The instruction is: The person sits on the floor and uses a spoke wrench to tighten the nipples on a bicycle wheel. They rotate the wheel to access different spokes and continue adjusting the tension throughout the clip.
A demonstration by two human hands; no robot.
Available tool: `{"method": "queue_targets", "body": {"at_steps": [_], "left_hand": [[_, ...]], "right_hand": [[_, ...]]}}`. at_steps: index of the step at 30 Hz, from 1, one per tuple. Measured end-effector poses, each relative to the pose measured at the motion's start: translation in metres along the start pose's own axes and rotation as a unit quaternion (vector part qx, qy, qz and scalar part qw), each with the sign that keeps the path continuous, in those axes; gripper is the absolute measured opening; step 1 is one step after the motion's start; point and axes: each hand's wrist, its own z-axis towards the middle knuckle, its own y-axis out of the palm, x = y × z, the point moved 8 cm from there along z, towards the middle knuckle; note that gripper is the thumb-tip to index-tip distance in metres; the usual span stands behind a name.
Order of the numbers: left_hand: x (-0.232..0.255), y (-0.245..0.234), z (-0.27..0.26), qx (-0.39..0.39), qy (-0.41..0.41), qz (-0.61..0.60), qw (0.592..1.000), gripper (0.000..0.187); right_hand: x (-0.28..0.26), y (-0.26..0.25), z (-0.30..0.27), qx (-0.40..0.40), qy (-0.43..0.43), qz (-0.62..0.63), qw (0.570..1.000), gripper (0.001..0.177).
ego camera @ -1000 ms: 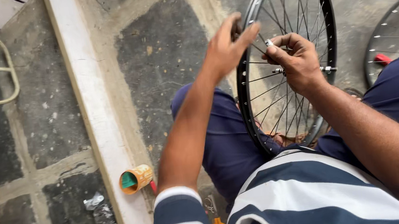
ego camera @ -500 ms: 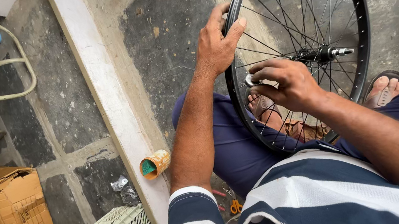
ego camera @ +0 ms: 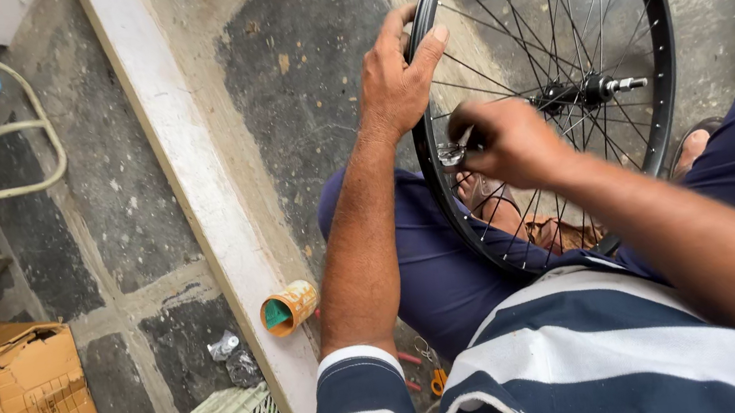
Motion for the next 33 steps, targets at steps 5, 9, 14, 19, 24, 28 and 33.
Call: {"method": "queue_targets", "body": {"at_steps": [5, 9, 14, 19, 24, 28, 33], "left_hand": [[-0.002, -0.003, -0.004, -0.007, -0.062, -0.002, 0.998, 0.054], [0.003, -0.001, -0.004, -0.004, -0.067, 0.002, 0.998, 0.054], [-0.003, 0.001, -0.002, -0.004, -0.084, 0.01, 0.996, 0.056], [-0.008, 0.005, -0.003, 0.006, -0.063, -0.005, 0.998, 0.055], [-0.008, 0.005, -0.004, -0.014, -0.117, 0.017, 0.993, 0.053], [-0.002, 0.005, -0.001, -0.009, -0.091, -0.004, 0.996, 0.053], [0.0, 0.003, -0.004, -0.011, -0.119, 0.008, 0.993, 0.052]], "right_hand": [[-0.002, 0.006, -0.01, -0.051, 0.019, 0.1, 0.993, 0.046], [0.006, -0.003, -0.01, -0.034, 0.014, 0.139, 0.99, 0.025], [-0.015, 0.006, -0.006, 0.018, -0.069, -0.03, 0.997, 0.056], [0.015, 0.002, -0.01, -0.025, 0.028, 0.244, 0.969, 0.023], [-0.015, 0.007, -0.007, 0.011, -0.044, -0.067, 0.997, 0.036], [0.009, -0.002, -0.01, -0.054, 0.015, 0.15, 0.987, 0.026], [-0.007, 0.006, -0.006, 0.027, -0.058, -0.062, 0.996, 0.045]]}}
